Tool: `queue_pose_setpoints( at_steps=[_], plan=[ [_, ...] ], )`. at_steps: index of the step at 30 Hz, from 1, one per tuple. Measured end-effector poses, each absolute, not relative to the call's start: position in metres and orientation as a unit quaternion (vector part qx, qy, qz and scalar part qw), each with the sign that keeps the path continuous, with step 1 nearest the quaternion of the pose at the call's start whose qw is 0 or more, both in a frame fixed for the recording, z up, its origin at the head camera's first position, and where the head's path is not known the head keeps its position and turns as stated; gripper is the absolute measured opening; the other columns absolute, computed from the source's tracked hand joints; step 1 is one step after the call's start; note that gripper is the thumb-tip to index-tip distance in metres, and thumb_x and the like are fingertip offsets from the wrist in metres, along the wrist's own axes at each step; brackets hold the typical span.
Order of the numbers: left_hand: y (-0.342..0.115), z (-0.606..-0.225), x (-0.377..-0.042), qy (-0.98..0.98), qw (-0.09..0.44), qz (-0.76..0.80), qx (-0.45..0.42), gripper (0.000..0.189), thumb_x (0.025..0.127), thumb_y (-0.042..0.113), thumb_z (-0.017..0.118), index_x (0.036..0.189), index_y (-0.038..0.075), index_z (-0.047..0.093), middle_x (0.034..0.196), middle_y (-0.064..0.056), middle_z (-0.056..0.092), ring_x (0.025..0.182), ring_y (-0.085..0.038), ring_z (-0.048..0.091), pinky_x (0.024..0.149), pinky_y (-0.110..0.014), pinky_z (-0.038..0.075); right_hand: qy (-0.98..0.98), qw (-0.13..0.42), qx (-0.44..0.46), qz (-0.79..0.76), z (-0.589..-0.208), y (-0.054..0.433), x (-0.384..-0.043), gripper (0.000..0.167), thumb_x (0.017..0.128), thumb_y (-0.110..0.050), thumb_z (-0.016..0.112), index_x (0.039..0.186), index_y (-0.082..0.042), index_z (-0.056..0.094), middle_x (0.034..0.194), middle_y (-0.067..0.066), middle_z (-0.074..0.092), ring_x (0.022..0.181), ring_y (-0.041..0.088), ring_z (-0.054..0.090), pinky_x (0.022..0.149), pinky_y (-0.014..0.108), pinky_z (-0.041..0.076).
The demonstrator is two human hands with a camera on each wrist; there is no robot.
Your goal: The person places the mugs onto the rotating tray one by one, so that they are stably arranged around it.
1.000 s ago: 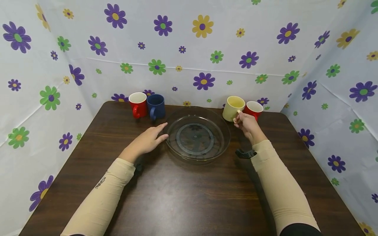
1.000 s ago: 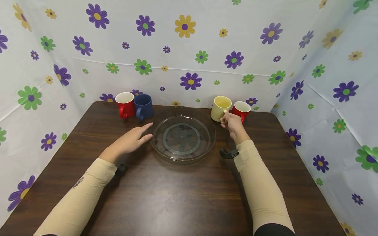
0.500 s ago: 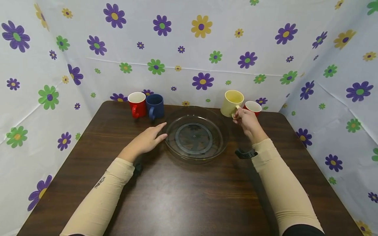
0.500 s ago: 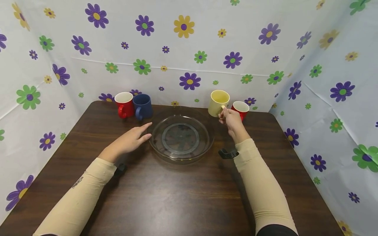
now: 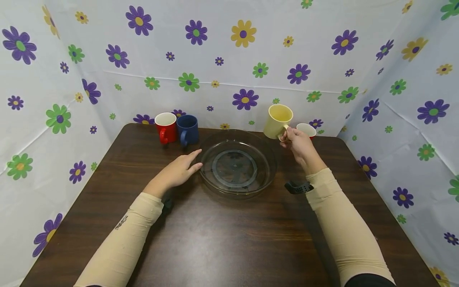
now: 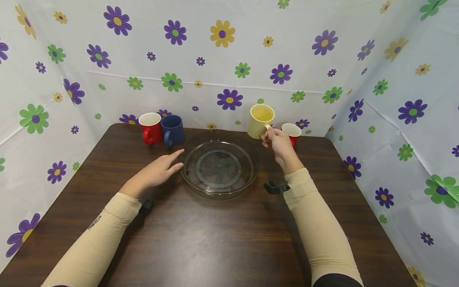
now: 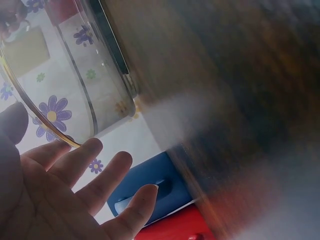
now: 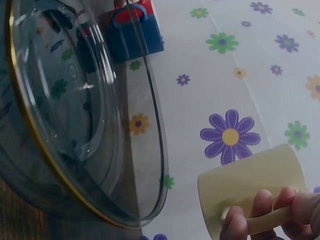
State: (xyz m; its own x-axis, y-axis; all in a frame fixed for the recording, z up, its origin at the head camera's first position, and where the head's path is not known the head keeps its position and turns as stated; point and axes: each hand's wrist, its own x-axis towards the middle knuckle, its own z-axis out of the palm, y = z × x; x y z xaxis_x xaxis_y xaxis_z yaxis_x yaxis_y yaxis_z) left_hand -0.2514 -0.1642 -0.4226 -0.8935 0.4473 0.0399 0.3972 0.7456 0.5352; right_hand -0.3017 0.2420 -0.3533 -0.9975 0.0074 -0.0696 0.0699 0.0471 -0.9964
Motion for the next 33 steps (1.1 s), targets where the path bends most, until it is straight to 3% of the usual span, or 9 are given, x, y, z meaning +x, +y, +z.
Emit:
queue_pose_setpoints(
  at_steps=[10,22,33],
  plan=[
    [-0.164,-0.424,-0.252,0.932,0.059,0.282,0.220,0.064,0.107,0.035,0.051,0.160,0.007,0.029,0.159,-0.020,0.037,0.144,-0.042,0.038,0.118,-0.058,0.027,0.710,0.051,-0.001,-0.702,-0.345,0.233,-0.295,0.035,0.110,-0.024,0.038,0.090,-0.001,0.054,0.088,0.003,0.057,0.090,0.018,0.053,0.078,0.023,0.051],
    [-0.162,-0.423,-0.251,0.930,0.056,0.284,0.225,0.064,0.107,0.033,0.049,0.160,0.004,0.027,0.161,-0.020,0.035,0.145,-0.042,0.036,0.119,-0.058,0.026,0.688,0.086,0.011,-0.721,-0.351,0.228,-0.299,0.044,0.111,-0.025,0.040,0.075,-0.007,0.058,0.077,0.003,0.059,0.077,0.017,0.055,0.071,0.025,0.051],
    [-0.162,-0.425,-0.251,0.931,0.053,0.282,0.224,0.063,0.108,0.032,0.049,0.160,0.004,0.026,0.160,-0.021,0.034,0.145,-0.043,0.035,0.119,-0.058,0.025,0.759,0.099,0.012,-0.644,-0.363,0.216,-0.303,0.044,0.109,-0.037,0.045,0.082,-0.004,0.055,0.084,0.006,0.055,0.082,0.022,0.056,0.080,0.031,0.052]
  ],
)
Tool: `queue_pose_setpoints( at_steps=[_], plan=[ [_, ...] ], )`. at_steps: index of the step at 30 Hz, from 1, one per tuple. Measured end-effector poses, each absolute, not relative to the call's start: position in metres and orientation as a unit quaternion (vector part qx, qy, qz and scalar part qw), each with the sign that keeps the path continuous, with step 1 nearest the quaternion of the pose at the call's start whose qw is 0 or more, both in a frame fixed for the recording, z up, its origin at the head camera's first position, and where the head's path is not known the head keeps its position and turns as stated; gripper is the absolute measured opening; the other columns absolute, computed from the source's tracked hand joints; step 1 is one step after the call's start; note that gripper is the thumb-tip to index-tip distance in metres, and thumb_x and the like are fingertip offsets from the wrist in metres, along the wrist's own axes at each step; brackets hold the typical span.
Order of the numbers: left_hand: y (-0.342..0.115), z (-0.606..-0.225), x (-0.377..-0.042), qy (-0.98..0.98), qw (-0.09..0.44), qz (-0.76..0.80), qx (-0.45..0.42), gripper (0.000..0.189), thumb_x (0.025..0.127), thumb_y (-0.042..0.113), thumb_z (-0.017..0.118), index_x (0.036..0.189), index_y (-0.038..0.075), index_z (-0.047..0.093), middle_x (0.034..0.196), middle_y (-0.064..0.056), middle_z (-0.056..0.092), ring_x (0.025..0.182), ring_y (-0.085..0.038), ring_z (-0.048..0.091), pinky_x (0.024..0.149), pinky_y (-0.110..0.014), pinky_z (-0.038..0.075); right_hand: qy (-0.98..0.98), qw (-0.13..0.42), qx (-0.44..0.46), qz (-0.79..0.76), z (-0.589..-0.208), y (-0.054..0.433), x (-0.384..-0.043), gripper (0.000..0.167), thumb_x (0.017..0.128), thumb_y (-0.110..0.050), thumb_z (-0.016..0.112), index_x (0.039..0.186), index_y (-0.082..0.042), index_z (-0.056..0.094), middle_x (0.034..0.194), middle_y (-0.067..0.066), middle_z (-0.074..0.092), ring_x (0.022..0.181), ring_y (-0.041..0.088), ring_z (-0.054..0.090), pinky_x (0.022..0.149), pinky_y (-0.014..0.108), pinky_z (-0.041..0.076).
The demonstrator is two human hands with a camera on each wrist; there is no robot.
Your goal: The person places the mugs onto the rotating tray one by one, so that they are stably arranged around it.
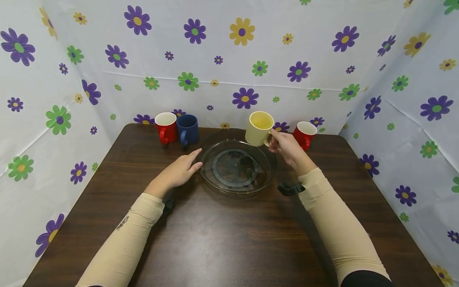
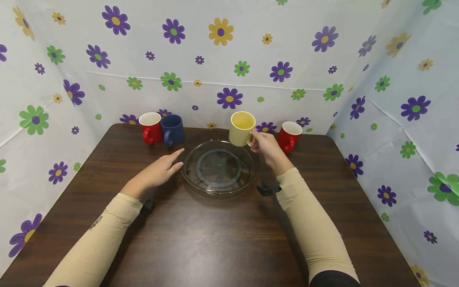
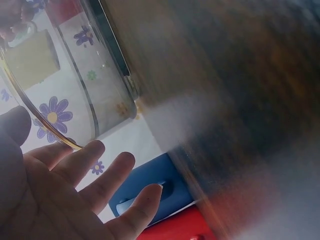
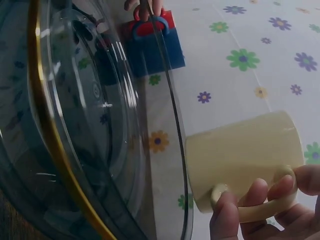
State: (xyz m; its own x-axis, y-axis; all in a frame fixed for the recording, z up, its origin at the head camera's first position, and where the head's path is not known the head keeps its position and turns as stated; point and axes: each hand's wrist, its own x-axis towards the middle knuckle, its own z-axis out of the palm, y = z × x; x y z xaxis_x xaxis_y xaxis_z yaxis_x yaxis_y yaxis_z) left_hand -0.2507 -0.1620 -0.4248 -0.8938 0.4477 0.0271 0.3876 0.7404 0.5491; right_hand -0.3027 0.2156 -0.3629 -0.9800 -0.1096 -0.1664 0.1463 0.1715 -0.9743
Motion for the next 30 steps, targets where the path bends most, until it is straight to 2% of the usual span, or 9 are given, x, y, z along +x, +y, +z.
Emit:
queue_pose_setpoints(
  at_steps=[7,15,21,30],
  plan=[
    [-0.162,-0.424,-0.248,0.930,0.047,0.285,0.228,0.062,0.108,0.030,0.048,0.159,0.002,0.026,0.160,-0.022,0.034,0.144,-0.046,0.035,0.119,-0.059,0.025,0.778,0.119,0.005,-0.617,-0.369,0.205,-0.304,0.043,0.109,-0.037,0.045,0.089,0.000,0.053,0.086,0.008,0.055,0.084,0.022,0.056,0.083,0.033,0.053],
    [-0.164,-0.423,-0.247,0.929,0.046,0.284,0.231,0.062,0.109,0.031,0.047,0.160,0.002,0.026,0.160,-0.023,0.034,0.145,-0.046,0.034,0.119,-0.059,0.024,0.797,0.142,-0.004,-0.587,-0.378,0.193,-0.310,0.045,0.109,-0.033,0.047,0.085,0.003,0.053,0.080,0.008,0.056,0.074,0.019,0.058,0.073,0.030,0.057],
    [-0.163,-0.423,-0.247,0.930,0.045,0.286,0.227,0.062,0.109,0.030,0.046,0.160,0.003,0.025,0.160,-0.023,0.034,0.144,-0.046,0.035,0.119,-0.058,0.025,0.804,0.168,-0.012,-0.570,-0.382,0.190,-0.318,0.046,0.109,-0.034,0.046,0.086,0.005,0.053,0.080,0.011,0.057,0.070,0.020,0.061,0.081,0.039,0.060],
    [-0.161,-0.424,-0.245,0.933,0.047,0.281,0.219,0.062,0.109,0.032,0.045,0.160,0.005,0.025,0.159,-0.023,0.036,0.144,-0.045,0.035,0.118,-0.059,0.026,0.809,0.207,-0.021,-0.549,-0.383,0.191,-0.325,0.047,0.110,-0.035,0.043,0.090,0.006,0.054,0.084,0.011,0.059,0.076,0.023,0.061,0.095,0.051,0.054]
  ],
)
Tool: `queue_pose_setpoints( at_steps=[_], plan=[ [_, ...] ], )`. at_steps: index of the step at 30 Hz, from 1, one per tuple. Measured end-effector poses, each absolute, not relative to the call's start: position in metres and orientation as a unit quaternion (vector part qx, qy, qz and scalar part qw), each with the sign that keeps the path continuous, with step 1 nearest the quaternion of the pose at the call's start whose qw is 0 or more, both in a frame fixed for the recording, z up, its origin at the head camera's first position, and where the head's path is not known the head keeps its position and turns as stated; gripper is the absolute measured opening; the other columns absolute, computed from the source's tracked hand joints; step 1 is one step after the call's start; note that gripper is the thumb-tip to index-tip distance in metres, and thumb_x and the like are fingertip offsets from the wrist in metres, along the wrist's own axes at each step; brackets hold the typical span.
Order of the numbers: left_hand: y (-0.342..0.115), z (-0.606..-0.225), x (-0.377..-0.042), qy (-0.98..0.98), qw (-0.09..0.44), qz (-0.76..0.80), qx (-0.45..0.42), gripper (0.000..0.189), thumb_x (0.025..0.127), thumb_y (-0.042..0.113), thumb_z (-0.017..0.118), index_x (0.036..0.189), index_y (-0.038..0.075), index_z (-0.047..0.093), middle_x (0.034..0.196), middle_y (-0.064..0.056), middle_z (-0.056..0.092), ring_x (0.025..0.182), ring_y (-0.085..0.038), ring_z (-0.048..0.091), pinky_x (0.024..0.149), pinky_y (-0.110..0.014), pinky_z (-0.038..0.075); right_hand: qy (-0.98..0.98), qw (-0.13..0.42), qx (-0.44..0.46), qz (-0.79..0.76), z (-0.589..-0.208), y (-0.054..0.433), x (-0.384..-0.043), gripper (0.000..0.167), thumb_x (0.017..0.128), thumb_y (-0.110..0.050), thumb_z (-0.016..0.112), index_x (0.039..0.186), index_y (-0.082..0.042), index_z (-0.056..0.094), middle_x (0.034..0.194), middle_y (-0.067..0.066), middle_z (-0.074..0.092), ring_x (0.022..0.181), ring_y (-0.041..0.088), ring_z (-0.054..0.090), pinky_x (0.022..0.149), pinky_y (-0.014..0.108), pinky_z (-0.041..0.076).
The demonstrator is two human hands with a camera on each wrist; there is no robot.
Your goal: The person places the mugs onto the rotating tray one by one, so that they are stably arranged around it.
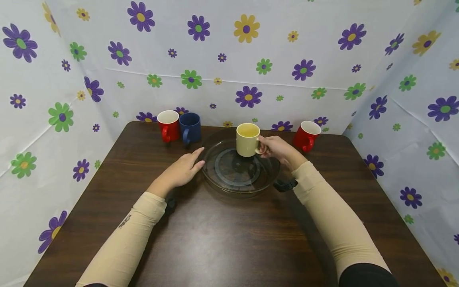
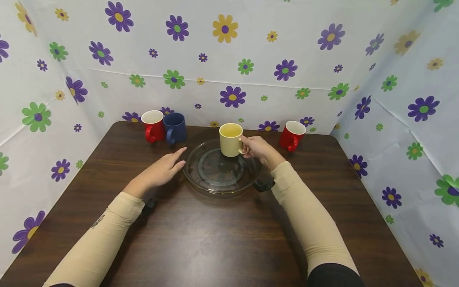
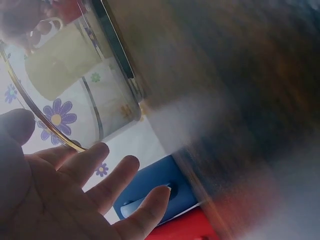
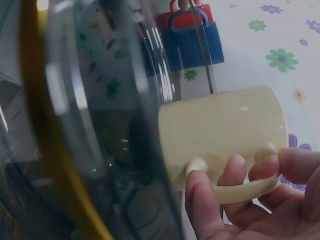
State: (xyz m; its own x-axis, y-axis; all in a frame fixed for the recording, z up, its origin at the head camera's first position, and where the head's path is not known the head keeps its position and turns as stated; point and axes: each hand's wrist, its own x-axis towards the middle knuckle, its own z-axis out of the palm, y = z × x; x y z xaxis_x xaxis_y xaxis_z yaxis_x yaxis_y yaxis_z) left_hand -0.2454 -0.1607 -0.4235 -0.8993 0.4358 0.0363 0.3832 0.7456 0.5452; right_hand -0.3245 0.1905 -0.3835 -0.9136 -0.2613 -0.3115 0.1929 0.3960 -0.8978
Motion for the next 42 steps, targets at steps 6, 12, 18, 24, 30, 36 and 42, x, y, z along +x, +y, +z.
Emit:
queue_pose_setpoints(
  at_steps=[6,12,18,24,30,36,42],
  plan=[
    [-0.160,-0.425,-0.244,0.938,0.044,0.275,0.208,0.062,0.108,0.034,0.045,0.161,0.007,0.026,0.156,-0.025,0.040,0.143,-0.043,0.037,0.116,-0.061,0.029,0.817,0.223,-0.041,-0.531,-0.387,0.192,-0.327,0.047,0.110,-0.035,0.042,0.096,0.008,0.054,0.092,0.014,0.056,0.081,0.025,0.061,0.097,0.053,0.052],
    [-0.157,-0.425,-0.243,0.950,0.041,0.250,0.184,0.061,0.108,0.042,0.042,0.161,0.016,0.028,0.156,-0.018,0.043,0.146,-0.036,0.035,0.104,-0.070,0.033,0.820,0.234,-0.042,-0.520,-0.389,0.193,-0.331,0.047,0.111,-0.033,0.040,0.101,0.012,0.050,0.092,0.013,0.050,0.083,0.026,0.062,0.100,0.055,0.050],
    [-0.157,-0.427,-0.244,0.952,0.029,0.250,0.177,0.059,0.108,0.038,0.042,0.161,0.016,0.028,0.155,-0.016,0.045,0.149,-0.037,0.027,0.103,-0.071,0.029,0.810,0.252,-0.034,-0.528,-0.386,0.189,-0.333,0.044,0.111,-0.033,0.040,0.109,0.010,0.050,0.103,0.016,0.050,0.096,0.032,0.065,0.105,0.054,0.047],
    [-0.158,-0.430,-0.246,0.955,0.029,0.245,0.164,0.058,0.107,0.039,0.042,0.161,0.020,0.029,0.152,-0.015,0.050,0.147,-0.038,0.027,0.102,-0.067,0.026,0.797,0.251,-0.022,-0.549,-0.384,0.187,-0.335,0.036,0.111,-0.015,0.039,0.132,0.014,0.046,0.123,0.026,0.048,0.114,0.042,0.059,0.110,0.055,0.042],
    [-0.158,-0.433,-0.249,0.958,0.033,0.241,0.153,0.058,0.107,0.042,0.041,0.161,0.024,0.028,0.146,-0.013,0.056,0.146,-0.036,0.028,0.104,-0.064,0.026,0.801,0.245,-0.029,-0.545,-0.384,0.188,-0.338,0.040,0.108,-0.007,0.042,0.146,0.005,0.041,0.138,0.029,0.047,0.123,0.043,0.054,0.113,0.053,0.039],
    [-0.157,-0.430,-0.249,0.957,0.034,0.244,0.155,0.058,0.107,0.041,0.041,0.161,0.024,0.028,0.144,-0.014,0.057,0.146,-0.037,0.028,0.104,-0.065,0.026,0.831,0.257,-0.062,-0.490,-0.382,0.191,-0.342,0.047,0.110,-0.012,0.042,0.155,-0.004,0.034,0.147,0.027,0.044,0.131,0.045,0.049,0.115,0.054,0.036],
    [-0.156,-0.430,-0.249,0.958,0.034,0.243,0.151,0.058,0.108,0.042,0.041,0.161,0.024,0.028,0.136,-0.014,0.063,0.146,-0.036,0.027,0.105,-0.064,0.026,0.846,0.271,-0.084,-0.451,-0.376,0.185,-0.344,0.058,0.109,-0.014,0.043,0.162,-0.010,0.020,0.151,0.026,0.037,0.135,0.046,0.044,0.116,0.056,0.033]
  ],
)
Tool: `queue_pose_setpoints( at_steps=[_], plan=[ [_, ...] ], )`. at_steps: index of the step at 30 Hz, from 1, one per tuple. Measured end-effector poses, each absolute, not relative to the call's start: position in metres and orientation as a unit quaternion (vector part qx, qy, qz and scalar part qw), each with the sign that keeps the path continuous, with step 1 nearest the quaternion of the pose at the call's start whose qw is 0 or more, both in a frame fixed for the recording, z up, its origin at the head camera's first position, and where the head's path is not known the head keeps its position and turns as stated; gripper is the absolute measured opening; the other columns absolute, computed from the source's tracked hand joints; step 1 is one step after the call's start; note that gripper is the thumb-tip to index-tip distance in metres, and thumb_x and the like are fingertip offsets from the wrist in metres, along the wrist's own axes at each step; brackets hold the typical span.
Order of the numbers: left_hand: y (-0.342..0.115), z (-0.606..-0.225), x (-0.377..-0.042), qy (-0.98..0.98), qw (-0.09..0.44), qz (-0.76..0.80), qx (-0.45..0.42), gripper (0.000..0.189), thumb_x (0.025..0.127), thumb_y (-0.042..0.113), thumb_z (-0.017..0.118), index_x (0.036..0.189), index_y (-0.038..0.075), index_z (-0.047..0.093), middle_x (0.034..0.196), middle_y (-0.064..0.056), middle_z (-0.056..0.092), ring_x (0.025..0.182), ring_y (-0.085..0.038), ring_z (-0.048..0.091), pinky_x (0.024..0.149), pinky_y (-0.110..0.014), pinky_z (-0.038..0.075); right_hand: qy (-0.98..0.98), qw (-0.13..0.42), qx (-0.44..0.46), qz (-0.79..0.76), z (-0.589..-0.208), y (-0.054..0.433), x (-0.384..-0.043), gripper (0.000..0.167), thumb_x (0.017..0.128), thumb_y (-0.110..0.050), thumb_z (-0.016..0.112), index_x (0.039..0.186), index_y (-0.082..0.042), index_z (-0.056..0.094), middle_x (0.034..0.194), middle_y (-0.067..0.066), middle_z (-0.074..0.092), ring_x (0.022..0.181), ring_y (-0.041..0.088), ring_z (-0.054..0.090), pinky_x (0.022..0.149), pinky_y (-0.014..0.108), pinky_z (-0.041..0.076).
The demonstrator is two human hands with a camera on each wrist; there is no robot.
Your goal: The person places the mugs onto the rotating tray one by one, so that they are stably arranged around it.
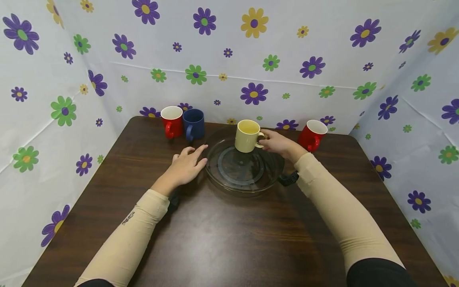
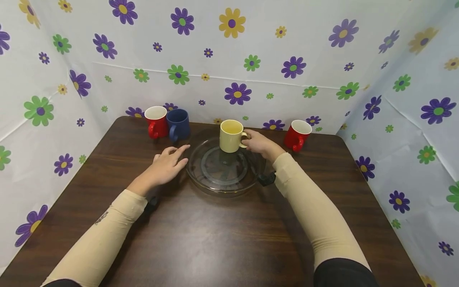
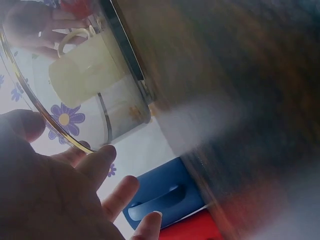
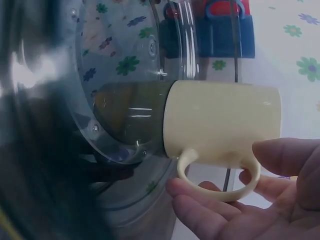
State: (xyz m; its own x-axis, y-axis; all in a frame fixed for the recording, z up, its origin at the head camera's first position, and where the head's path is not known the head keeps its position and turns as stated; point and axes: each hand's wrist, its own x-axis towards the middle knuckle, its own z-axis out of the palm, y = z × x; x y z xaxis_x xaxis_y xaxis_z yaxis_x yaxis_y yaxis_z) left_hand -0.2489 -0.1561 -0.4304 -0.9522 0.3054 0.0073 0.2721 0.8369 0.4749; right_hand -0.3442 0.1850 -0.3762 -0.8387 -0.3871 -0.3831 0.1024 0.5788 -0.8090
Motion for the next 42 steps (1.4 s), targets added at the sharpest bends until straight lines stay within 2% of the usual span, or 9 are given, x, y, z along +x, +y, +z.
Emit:
queue_pose_setpoints(
  at_steps=[5,8,13,19,23,28,34,38,42],
  plan=[
    [-0.154,-0.428,-0.248,0.956,0.034,0.249,0.155,0.058,0.107,0.043,0.040,0.161,0.024,0.027,0.132,-0.015,0.066,0.145,-0.037,0.029,0.105,-0.067,0.026,0.849,0.269,-0.088,-0.447,-0.374,0.184,-0.345,0.060,0.109,-0.014,0.043,0.163,-0.014,0.018,0.147,0.025,0.038,0.136,0.045,0.042,0.116,0.059,0.032],
    [-0.154,-0.429,-0.249,0.953,0.036,0.256,0.155,0.058,0.108,0.042,0.040,0.161,0.024,0.026,0.136,-0.016,0.063,0.143,-0.037,0.031,0.104,-0.068,0.027,0.849,0.270,-0.094,-0.445,-0.374,0.182,-0.344,0.060,0.109,-0.016,0.044,0.163,-0.015,0.017,0.149,0.024,0.037,0.138,0.045,0.042,0.115,0.060,0.032],
    [-0.155,-0.432,-0.250,0.951,0.042,0.263,0.159,0.059,0.108,0.042,0.039,0.162,0.024,0.025,0.141,-0.017,0.059,0.141,-0.037,0.032,0.105,-0.067,0.028,0.847,0.271,-0.092,-0.448,-0.374,0.183,-0.343,0.063,0.109,-0.018,0.045,0.163,-0.011,0.012,0.154,0.024,0.034,0.139,0.046,0.040,0.116,0.060,0.031],
    [-0.156,-0.429,-0.249,0.950,0.046,0.264,0.163,0.059,0.108,0.043,0.038,0.162,0.023,0.024,0.144,-0.019,0.056,0.143,-0.039,0.030,0.106,-0.067,0.027,0.841,0.268,-0.070,-0.465,-0.370,0.190,-0.338,0.067,0.109,-0.020,0.045,0.162,-0.005,0.008,0.163,0.025,0.024,0.143,0.043,0.039,0.118,0.054,0.029],
    [-0.156,-0.426,-0.248,0.949,0.045,0.265,0.164,0.059,0.109,0.042,0.038,0.162,0.022,0.024,0.146,-0.020,0.054,0.144,-0.040,0.029,0.105,-0.068,0.027,0.835,0.262,-0.071,-0.478,-0.365,0.196,-0.335,0.061,0.110,-0.020,0.043,0.160,-0.001,0.015,0.161,0.025,0.028,0.144,0.042,0.038,0.119,0.053,0.028],
    [-0.158,-0.428,-0.247,0.950,0.052,0.265,0.158,0.059,0.109,0.043,0.037,0.163,0.024,0.022,0.150,-0.018,0.051,0.146,-0.040,0.027,0.103,-0.068,0.025,0.841,0.229,-0.064,-0.486,-0.358,0.207,-0.332,0.053,0.111,-0.020,0.041,0.157,0.001,0.026,0.159,0.023,0.034,0.140,0.039,0.045,0.118,0.050,0.032],
    [-0.160,-0.429,-0.246,0.948,0.058,0.268,0.162,0.060,0.109,0.044,0.036,0.163,0.023,0.020,0.152,-0.019,0.048,0.143,-0.041,0.030,0.104,-0.068,0.025,0.809,0.192,0.005,-0.556,-0.356,0.234,-0.332,0.050,0.111,-0.018,0.039,0.156,0.001,0.028,0.156,0.024,0.038,0.130,0.038,0.055,0.112,0.045,0.042],
    [-0.159,-0.429,-0.246,0.946,0.062,0.274,0.162,0.060,0.109,0.044,0.036,0.163,0.024,0.019,0.153,-0.019,0.046,0.143,-0.041,0.029,0.105,-0.068,0.025,0.778,0.185,0.074,-0.596,-0.365,0.255,-0.333,0.053,0.111,-0.020,0.037,0.158,0.001,0.024,0.152,0.024,0.042,0.118,0.027,0.063,0.109,0.039,0.045],
    [-0.159,-0.431,-0.245,0.946,0.065,0.275,0.161,0.061,0.109,0.047,0.035,0.163,0.024,0.019,0.153,-0.019,0.045,0.145,-0.041,0.027,0.106,-0.068,0.025,0.749,0.172,0.141,-0.624,-0.374,0.274,-0.331,0.055,0.111,-0.021,0.037,0.159,0.001,0.022,0.147,0.021,0.045,0.110,0.021,0.066,0.106,0.033,0.048]
  ],
)
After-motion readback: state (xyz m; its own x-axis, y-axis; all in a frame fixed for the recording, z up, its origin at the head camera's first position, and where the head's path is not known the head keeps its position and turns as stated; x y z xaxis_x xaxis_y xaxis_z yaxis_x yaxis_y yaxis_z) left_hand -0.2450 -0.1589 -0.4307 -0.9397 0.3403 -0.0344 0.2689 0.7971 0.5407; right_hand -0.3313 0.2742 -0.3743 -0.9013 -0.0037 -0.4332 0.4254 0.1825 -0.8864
